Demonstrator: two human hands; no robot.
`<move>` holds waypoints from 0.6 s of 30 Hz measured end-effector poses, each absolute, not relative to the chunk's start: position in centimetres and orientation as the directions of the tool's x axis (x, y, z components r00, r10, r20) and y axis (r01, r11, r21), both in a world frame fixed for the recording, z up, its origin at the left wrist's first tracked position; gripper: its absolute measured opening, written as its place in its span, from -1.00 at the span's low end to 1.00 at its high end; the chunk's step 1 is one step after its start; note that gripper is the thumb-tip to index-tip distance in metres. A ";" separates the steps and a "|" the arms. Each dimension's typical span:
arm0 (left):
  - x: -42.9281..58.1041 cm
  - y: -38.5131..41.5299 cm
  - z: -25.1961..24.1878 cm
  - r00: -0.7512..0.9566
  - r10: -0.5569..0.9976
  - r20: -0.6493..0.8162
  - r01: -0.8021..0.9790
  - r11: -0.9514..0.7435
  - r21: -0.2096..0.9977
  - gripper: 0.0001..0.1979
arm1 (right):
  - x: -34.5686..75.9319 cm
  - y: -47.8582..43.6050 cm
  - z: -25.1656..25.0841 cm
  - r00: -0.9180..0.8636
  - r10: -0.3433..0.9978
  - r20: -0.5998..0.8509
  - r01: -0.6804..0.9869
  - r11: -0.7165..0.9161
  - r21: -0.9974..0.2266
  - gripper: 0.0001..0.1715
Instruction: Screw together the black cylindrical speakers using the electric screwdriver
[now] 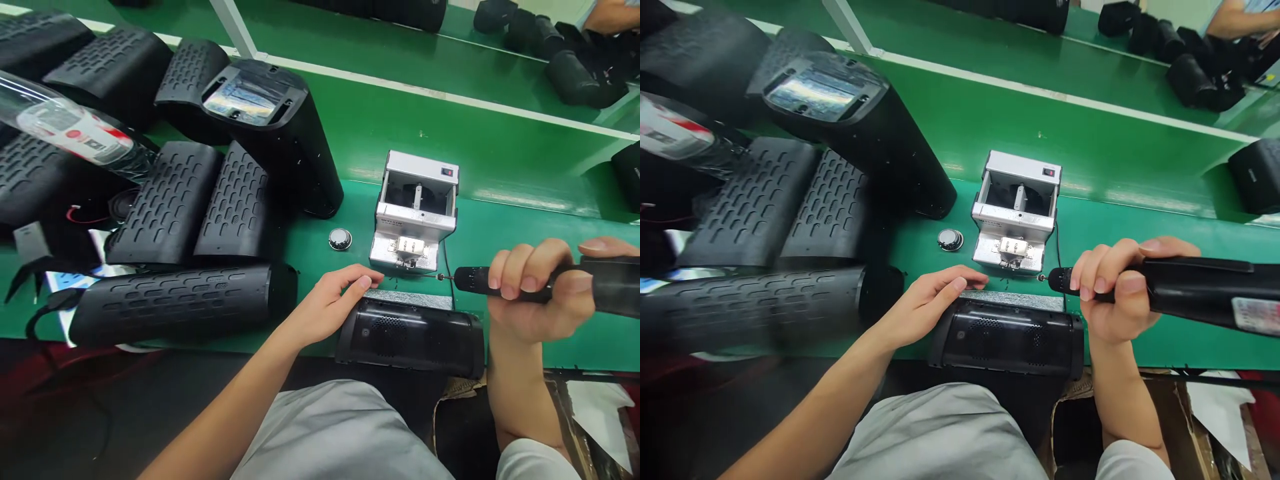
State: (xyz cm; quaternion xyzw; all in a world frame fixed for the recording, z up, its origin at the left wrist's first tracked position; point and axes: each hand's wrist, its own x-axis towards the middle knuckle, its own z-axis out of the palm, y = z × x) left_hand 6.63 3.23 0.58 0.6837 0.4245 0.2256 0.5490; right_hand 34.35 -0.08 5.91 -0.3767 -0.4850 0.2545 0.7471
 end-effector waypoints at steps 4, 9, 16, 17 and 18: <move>7.1 3.5 0.3 0.539 0.818 -0.201 0.335 0.011 0.942 -0.32 | 33.8 0.6 4.8 0.396 0.702 0.592 -0.006 0.647 -0.763 -0.53; 7.0 3.6 -0.2 0.530 0.824 -0.202 0.314 0.031 0.949 -0.32 | 34.5 0.5 4.7 0.399 0.682 0.613 -0.009 0.672 -0.741 -0.57; 6.9 4.7 0.3 0.516 0.821 -0.246 0.444 -0.010 0.896 -0.52 | 35.4 -0.5 5.3 0.386 0.702 0.598 -0.043 0.662 -0.749 -0.60; 6.7 5.1 0.5 0.529 0.813 -0.245 0.496 -0.061 0.866 -0.59 | 35.5 -0.7 5.2 0.383 0.712 0.589 -0.052 0.653 -0.755 -0.60; 6.6 5.5 0.7 0.549 0.803 -0.232 0.545 -0.134 0.828 -0.65 | 35.6 -1.0 5.1 0.383 0.718 0.581 -0.060 0.647 -0.760 -0.59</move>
